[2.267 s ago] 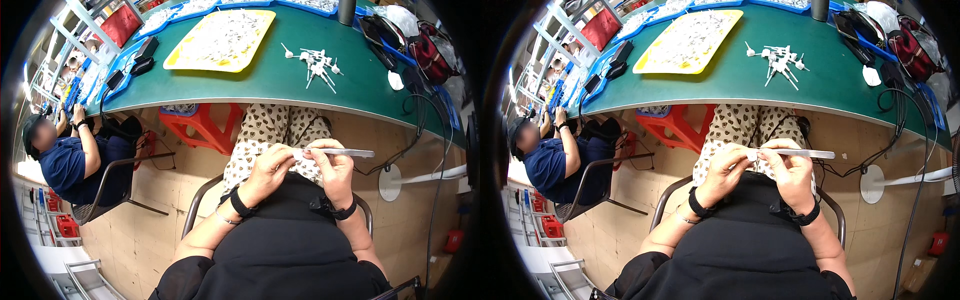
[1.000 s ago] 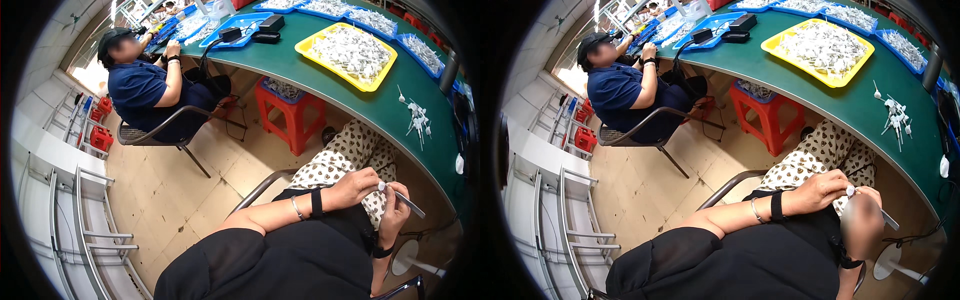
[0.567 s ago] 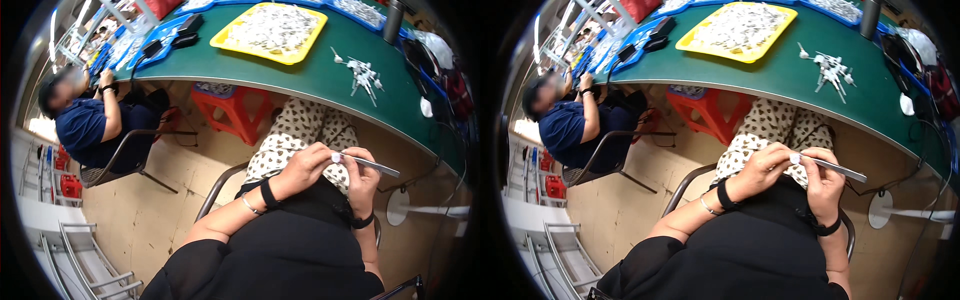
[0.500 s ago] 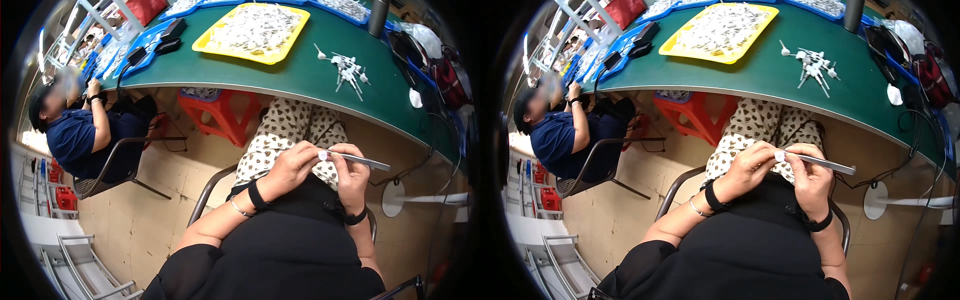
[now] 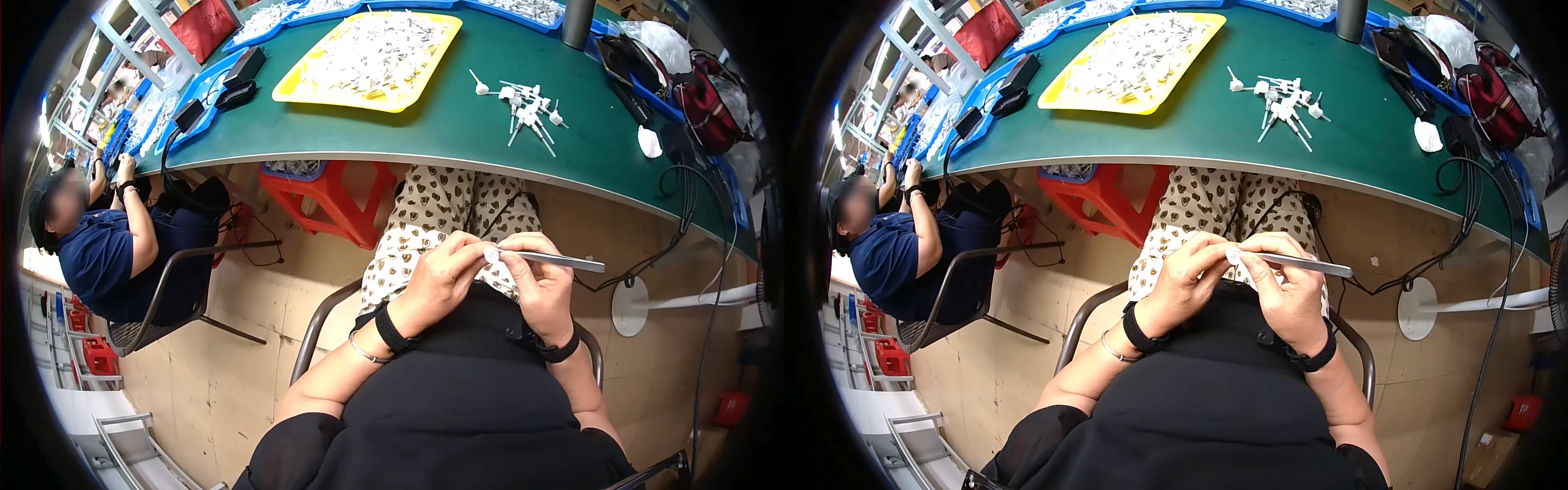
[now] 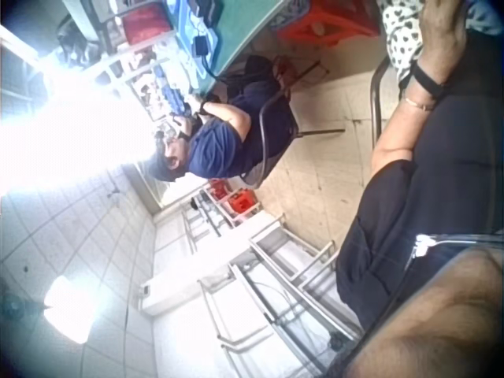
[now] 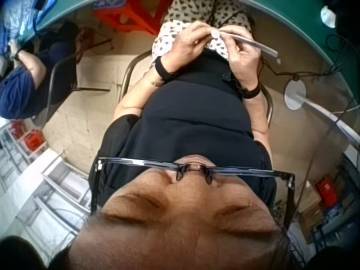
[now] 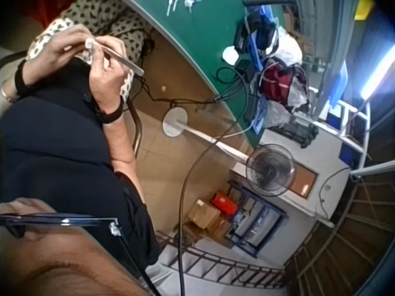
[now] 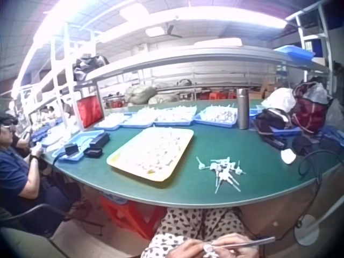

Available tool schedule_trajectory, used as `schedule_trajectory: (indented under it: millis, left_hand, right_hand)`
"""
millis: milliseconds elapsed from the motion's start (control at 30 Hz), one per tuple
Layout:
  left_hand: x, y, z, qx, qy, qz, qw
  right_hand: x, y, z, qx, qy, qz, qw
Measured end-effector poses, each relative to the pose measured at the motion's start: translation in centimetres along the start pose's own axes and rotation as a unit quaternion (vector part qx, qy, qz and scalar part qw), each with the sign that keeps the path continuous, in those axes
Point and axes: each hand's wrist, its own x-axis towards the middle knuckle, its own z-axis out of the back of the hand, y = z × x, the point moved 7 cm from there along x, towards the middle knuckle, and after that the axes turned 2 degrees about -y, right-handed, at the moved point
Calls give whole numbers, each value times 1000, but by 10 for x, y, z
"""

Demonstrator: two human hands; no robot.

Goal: The person sits at a green workbench and repeatedly picks up small white plastic components from a yellow tray. Using a metal tool, they manipulate each component individually before placing it on the table. The process is repetitive and involves handling the items one at a time.

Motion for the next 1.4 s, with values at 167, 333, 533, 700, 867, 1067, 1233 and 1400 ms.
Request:
schedule_trajectory:
  millis: [167, 333, 533, 700, 867, 1067, 1233, 1400]
  left_hand:
    - [1, -3, 1, 26, -5, -13, 1000]
    - [0, -2, 0, 22, 3, -4, 1000]
    - [1, -4, 0, 34, 2, -17, 999]
    - [1, -5, 0, 32, 7, -12, 999]
    - [1, -5, 0, 30, 5, -10, 999]
    - [-2, -1, -1, 30, 15, 0, 999]
    - [-1, -2, -1, 37, 16, -3, 999]
    - [1, -4, 0, 36, 8, -7, 999]
  right_hand:
    - [4, 6, 1, -25, -44, 44, 998]
    - [4, 7, 1, -36, -37, 53, 997]
    - [4, 6, 1, -30, -36, 45, 998]
    - [1, 0, 1, -28, -3, 6, 1000]
    - [0, -4, 1, 9, -13, -6, 1000]
    - [1, 2, 1, -30, -2, 10, 1000]
    - [1, 2, 2, -41, 2, 8, 999]
    - [2, 3, 1, -31, -6, 14, 999]
